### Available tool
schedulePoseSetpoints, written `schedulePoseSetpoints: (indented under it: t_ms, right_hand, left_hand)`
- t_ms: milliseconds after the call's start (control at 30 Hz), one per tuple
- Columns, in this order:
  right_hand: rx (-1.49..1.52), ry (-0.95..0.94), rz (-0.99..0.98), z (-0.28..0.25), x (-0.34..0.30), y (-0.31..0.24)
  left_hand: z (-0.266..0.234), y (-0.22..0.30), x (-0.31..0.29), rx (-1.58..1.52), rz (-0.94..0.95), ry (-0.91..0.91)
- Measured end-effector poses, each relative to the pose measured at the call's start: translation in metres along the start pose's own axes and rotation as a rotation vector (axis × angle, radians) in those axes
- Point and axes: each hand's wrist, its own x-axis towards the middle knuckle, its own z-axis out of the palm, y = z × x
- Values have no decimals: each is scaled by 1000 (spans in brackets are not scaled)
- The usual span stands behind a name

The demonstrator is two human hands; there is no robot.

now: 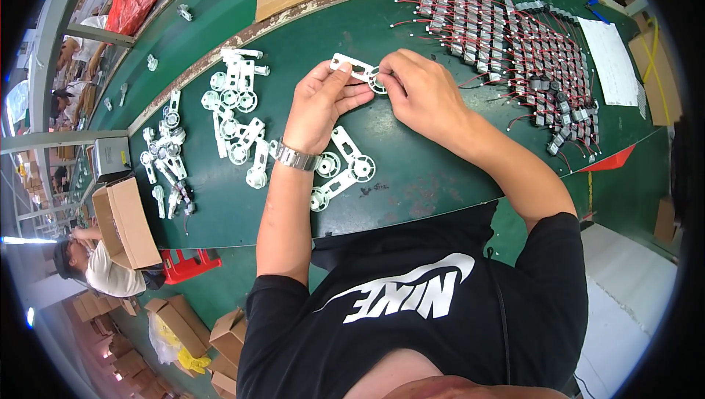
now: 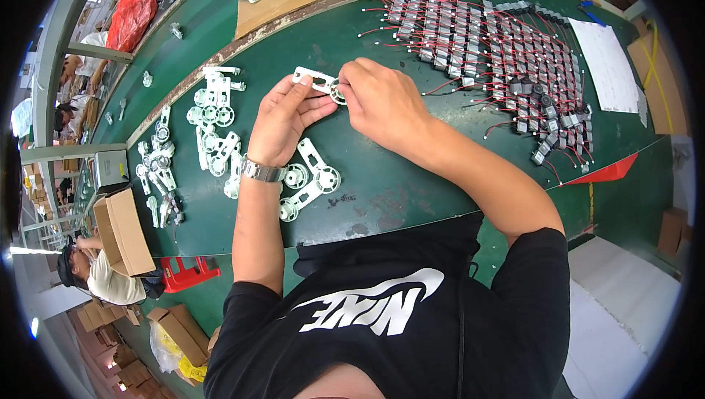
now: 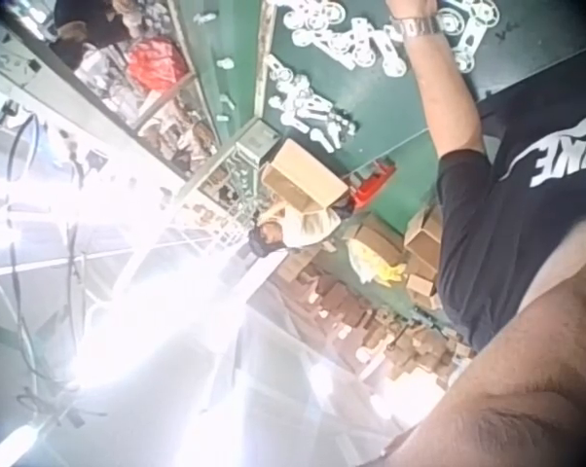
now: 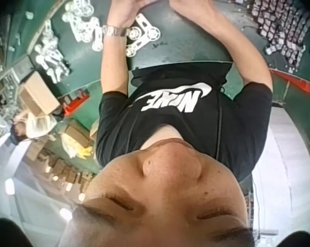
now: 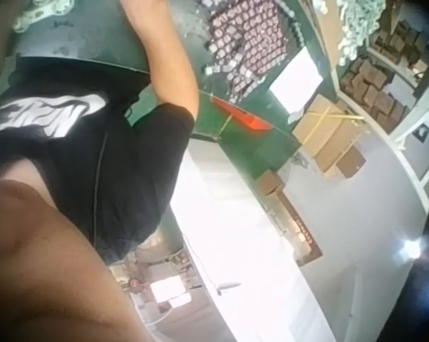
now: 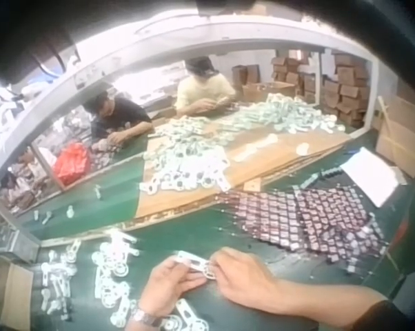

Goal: The person assembles small plastic housings and metal components by hand at a workbench.

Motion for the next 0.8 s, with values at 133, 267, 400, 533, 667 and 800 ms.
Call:
schedulePoseSetpoints:
  t_ms: [133,267,400,533,667,800]
  right_hand:
    - [-21,52,-45,0,0,-2]
    - [-19,87,-61,0,0,-3]
    - [-32,97,-55,-1,0,-4]
    - [-37,64,-49,0,-1,-4]
    - [-35,7,-58,2,-2,-1]
    - [-23,10,-56,3,-1,1]
  left_hand:
    - [-3,0,1,-56,-14,10]
    - [-5,0,0,-63,-28,23]
    - [-4,1,1,-72,-27,7]
    - [-4,1,1,-75,-38,3]
    - [-3,1,0,-73,-21,16]
    - [0,1,1,-12,4,27]
